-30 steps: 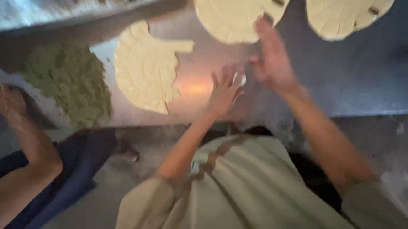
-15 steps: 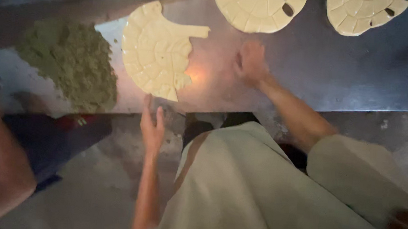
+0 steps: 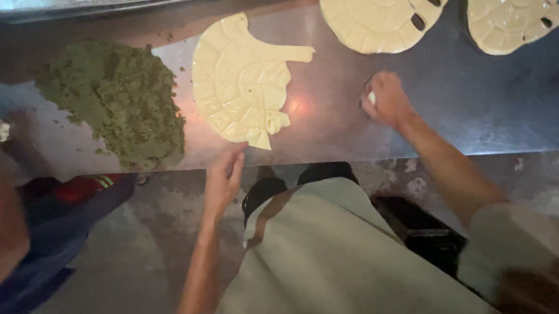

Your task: The person pinches off pieces of pale dough, flattens them by hand, and wraps them around portions of green paste filling taken from a pile on the steel table, rolling each into a ball. The filled dough balls are placed onto baking trays alongside already shaped dough discs.

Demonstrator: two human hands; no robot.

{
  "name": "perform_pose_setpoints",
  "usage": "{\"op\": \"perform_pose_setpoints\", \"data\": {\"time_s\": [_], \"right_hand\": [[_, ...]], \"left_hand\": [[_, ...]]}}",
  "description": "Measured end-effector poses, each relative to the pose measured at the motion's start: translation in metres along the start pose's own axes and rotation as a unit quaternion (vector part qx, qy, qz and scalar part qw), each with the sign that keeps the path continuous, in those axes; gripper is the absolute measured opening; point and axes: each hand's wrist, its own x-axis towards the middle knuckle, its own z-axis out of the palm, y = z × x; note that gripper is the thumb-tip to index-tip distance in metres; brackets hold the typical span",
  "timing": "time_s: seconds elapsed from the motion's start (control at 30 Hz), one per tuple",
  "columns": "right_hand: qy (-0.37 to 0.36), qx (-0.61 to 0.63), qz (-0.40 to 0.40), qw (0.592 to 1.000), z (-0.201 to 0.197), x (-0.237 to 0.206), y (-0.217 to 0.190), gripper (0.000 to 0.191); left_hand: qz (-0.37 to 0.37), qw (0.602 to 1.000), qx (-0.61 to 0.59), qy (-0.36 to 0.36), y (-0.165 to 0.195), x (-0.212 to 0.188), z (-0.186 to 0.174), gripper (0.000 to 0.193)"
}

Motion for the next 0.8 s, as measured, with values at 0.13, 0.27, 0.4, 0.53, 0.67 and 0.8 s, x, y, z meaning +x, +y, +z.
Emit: {"op": "perform_pose_setpoints", "data": {"time_s": [0.13,0.27,0.4,0.53,0.67,0.8], "right_hand": [[0.062,-0.040,0.023,0.997,0.004,-0.001,0.000,0.022],[-0.026,0.081,-0.052,0.995,0.005,-0.002,0.000,0.022],[0.091,0.002,0.035,0.995,-0.007,0.006,0.002,0.024],[0.090,0.094,0.064,0.990,-0.038,0.015,0.011,0.032],[0.039,0.111,0.188,0.975,-0.063,0.009,0.004,0.044],[-0.092,0.046,0.117,0.988,-0.060,0.010,-0.041,0.048]], "left_hand": [[0.003,1.000,0.031,-0.001,0.009,0.001,-0.002,0.027],[0.015,0.995,0.103,-0.008,0.026,-0.002,0.008,0.025],[0.038,0.994,0.097,0.024,0.041,-0.009,0.027,0.025],[0.030,0.987,0.154,0.018,0.046,-0.017,0.044,0.024],[0.018,0.985,0.168,0.031,0.046,-0.034,0.062,0.025],[0.022,0.991,0.128,0.029,0.045,-0.041,0.069,0.025]]}}
